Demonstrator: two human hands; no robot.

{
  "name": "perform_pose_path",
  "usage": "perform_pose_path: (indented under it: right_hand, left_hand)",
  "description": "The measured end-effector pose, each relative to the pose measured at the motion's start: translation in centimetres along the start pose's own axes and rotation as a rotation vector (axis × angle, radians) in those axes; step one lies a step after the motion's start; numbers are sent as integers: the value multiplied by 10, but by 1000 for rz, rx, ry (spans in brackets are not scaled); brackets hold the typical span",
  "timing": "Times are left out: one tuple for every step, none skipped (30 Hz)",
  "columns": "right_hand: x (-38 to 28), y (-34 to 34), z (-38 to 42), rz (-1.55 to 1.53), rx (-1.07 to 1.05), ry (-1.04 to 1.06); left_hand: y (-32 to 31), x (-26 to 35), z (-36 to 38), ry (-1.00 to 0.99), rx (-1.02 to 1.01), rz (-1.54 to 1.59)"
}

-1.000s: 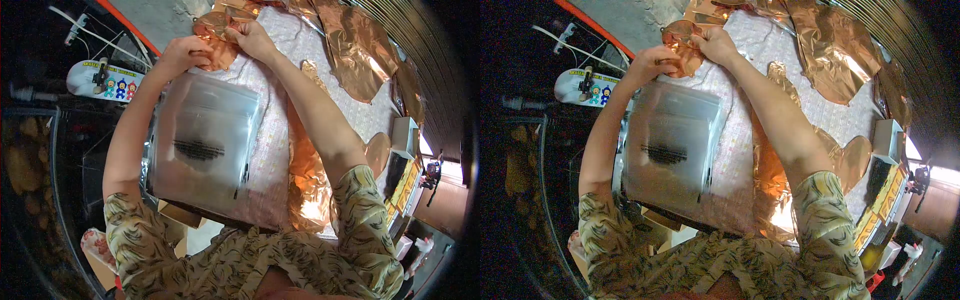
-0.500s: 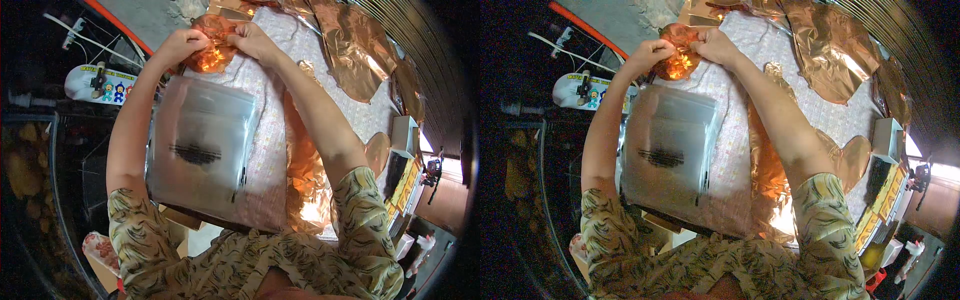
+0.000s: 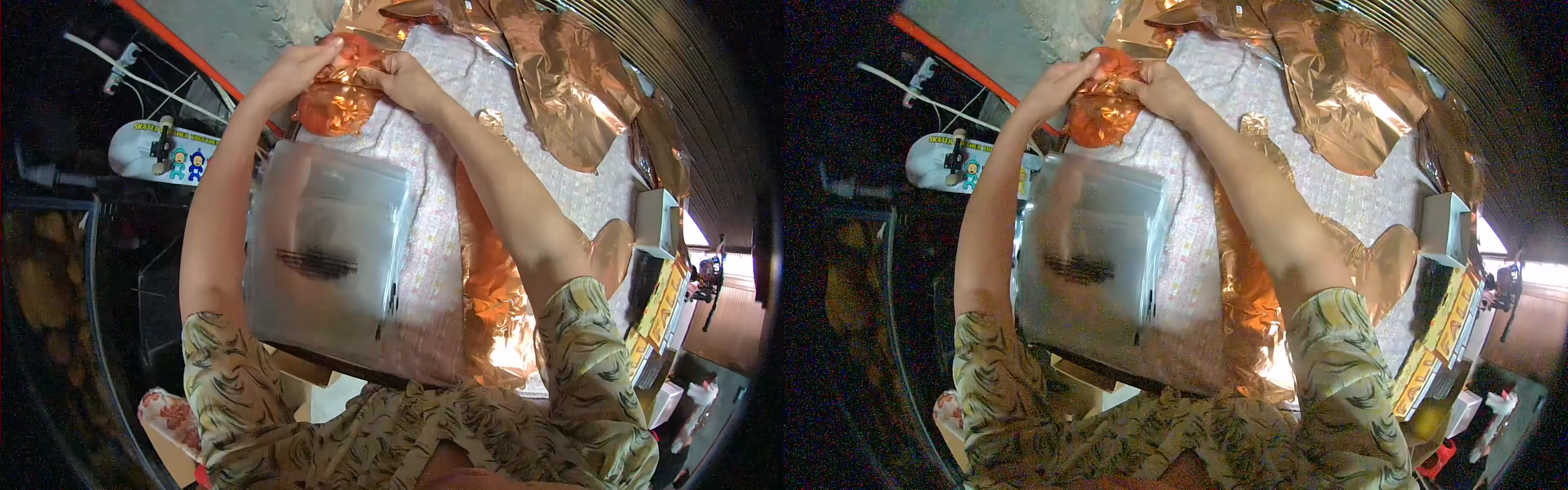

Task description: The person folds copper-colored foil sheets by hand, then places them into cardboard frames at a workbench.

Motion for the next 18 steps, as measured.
perform_pose_path:
  right_hand:
    - [2,1,-2,0,7,3]
    - [8,1,-5,3,0,-38]
    - [12,0,-7,5,-7,-78]
    - [5,3,-6,-41,20,8]
    - [5,4,-6,-42,23,12]
    - [7,5,-5,-41,15,-37]
    - [10,5,-4,-40,8,-87]
    - [8,4,-2,-41,10,-82]
    - [-3,5,2,-86,29,-35]
    - [-16,7,4,-132,49,13]
    - [-26,10,3,-133,55,18]
    - [-48,21,4,-97,158,114]
    - [-71,32,8,-61,258,205]
    - [-81,46,7,35,363,76]
    - [-86,57,-7,16,360,88]
    - [-93,69,-27,164,421,182]
    - [-103,76,-38,313,481,282]
    - [-118,80,-29,314,481,287]
  left_hand:
    - [-2,12,8,-6,-3,-2]
    - [-1,29,19,-74,11,-8]
    - [0,44,26,-143,26,-15]
    - [3,50,29,-220,35,-114]
    - [8,43,26,-224,35,-118]
    - [13,32,22,-155,11,-191]
    - [14,21,19,-86,-12,-262]
    - [19,23,21,-158,103,-273]
    - [11,33,24,-163,103,-276]
    - [20,83,40,-483,415,-532]
    - [14,127,70,-807,730,-778]
    - [10,133,69,-760,715,-667]
    - [8,133,67,-762,714,-667]
    - [-8,126,54,-769,489,-618]
    - [-26,116,45,-764,266,-564]
    - [-38,110,36,-835,155,-501]
    - [-41,103,28,-832,157,-503]
    - [-43,94,17,-794,150,-480]
Point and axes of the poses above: each hand's wrist, its own z-axis away from the middle knuckle, its own y-axis out of the back of the hand, x = y × z, the point moved 9 cm from there along -z, towards the middle knuckle, and after that the axes turned 8 degrees about -y, right-handed, at the moved point
